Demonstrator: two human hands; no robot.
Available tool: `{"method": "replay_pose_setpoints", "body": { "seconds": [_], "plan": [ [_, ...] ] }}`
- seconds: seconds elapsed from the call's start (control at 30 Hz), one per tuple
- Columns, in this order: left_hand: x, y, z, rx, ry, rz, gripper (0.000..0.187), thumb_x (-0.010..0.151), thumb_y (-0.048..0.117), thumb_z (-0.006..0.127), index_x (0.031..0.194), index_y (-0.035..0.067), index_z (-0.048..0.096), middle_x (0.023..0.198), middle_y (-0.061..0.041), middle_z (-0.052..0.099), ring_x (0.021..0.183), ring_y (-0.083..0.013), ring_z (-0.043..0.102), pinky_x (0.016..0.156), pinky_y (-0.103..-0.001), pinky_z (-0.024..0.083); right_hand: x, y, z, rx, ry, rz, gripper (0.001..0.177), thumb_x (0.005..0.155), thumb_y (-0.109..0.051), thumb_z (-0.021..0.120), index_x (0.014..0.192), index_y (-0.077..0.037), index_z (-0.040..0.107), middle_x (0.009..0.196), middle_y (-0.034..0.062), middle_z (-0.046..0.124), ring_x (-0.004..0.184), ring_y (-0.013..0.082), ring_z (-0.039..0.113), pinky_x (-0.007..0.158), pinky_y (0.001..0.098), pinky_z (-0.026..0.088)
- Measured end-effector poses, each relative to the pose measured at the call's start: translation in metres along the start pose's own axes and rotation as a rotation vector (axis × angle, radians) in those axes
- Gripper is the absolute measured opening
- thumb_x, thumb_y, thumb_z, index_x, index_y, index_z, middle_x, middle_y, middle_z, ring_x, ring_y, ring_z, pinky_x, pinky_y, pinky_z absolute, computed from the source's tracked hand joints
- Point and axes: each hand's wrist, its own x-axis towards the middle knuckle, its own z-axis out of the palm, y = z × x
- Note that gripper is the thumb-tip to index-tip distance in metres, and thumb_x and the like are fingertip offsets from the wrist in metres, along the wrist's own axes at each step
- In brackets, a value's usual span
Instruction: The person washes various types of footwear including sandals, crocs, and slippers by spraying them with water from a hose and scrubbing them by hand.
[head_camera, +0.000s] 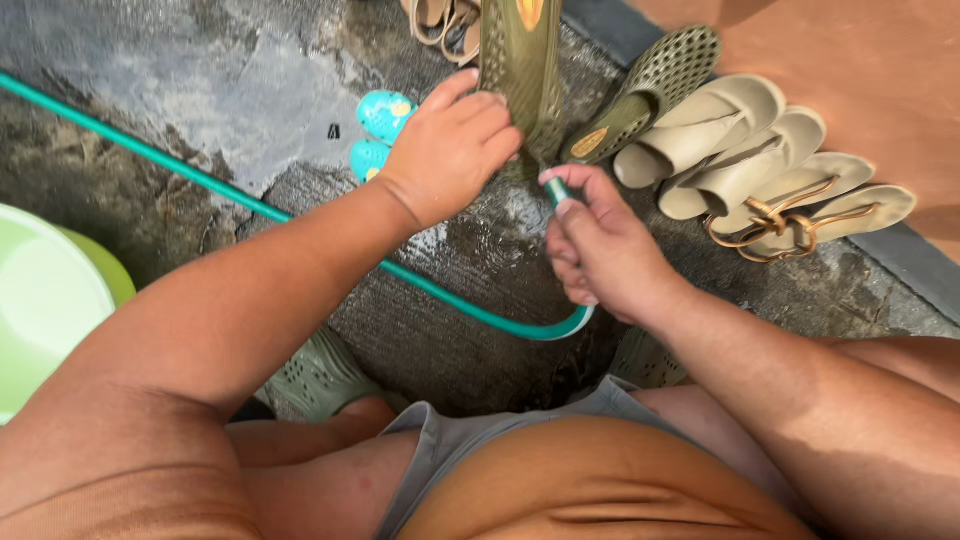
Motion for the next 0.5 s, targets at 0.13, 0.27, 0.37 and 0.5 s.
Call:
{"method": "replay_pose_setpoints", "body": {
  "seconds": [0.13, 0.27, 0.37, 0.5],
  "plan": [
    [-0.001, 0.009, 0.007, -0.121, 0.033, -0.215, 0.019, 0.098, 0.022, 0.073, 0.104, 0.008, 0.061, 0.098, -0.009, 0.062, 0.099, -0.0305, 0.063, 0.107, -0.049, 0.043, 0.001, -0.002, 0.002, 0.019, -0.023, -0.028, 0.022, 0.107, -0.02, 0.039, 0.13, -0.021, 0.041, 0.07, 0.0025, 0.041, 0.044, 0.0098, 0.032, 0.036, 0.0261, 0.029],
    [-0.009, 0.017, 0.008, -0.189, 0.096, -0.513, 0.022, 0.105, 0.024, 0.072, 0.108, 0.006, 0.059, 0.097, -0.01, 0.065, 0.095, -0.0351, 0.062, 0.094, -0.045, 0.046, -0.001, -0.002, 0.011, 0.047, -0.046, -0.05, 0.023, 0.108, -0.019, 0.039, 0.13, -0.02, 0.041, 0.071, 0.0028, 0.042, 0.045, 0.0095, 0.033, 0.037, 0.0258, 0.03],
    [-0.017, 0.022, 0.011, -0.539, 0.078, -0.995, 0.029, 0.104, 0.03, 0.068, 0.107, 0.004, 0.057, 0.089, -0.008, 0.065, 0.083, -0.027, 0.063, 0.079, -0.037, 0.05, -0.005, -0.01, 0.015, 0.024, -0.097, -0.08, 0.024, 0.109, -0.018, 0.039, 0.132, -0.02, 0.042, 0.071, 0.0032, 0.041, 0.046, 0.0093, 0.033, 0.039, 0.0254, 0.03],
    [-0.016, 0.01, 0.028, -1.436, 0.453, -0.957, 0.024, 0.111, 0.032, 0.056, 0.117, 0.009, 0.06, 0.101, 0.002, 0.069, 0.093, -0.0102, 0.062, 0.093, -0.031, 0.054, -0.011, -0.027, 0.007, 0.013, -0.056, -0.168, 0.024, 0.109, -0.018, 0.039, 0.133, -0.02, 0.042, 0.071, 0.0027, 0.041, 0.046, 0.0092, 0.032, 0.038, 0.0253, 0.03]
  ]
}}
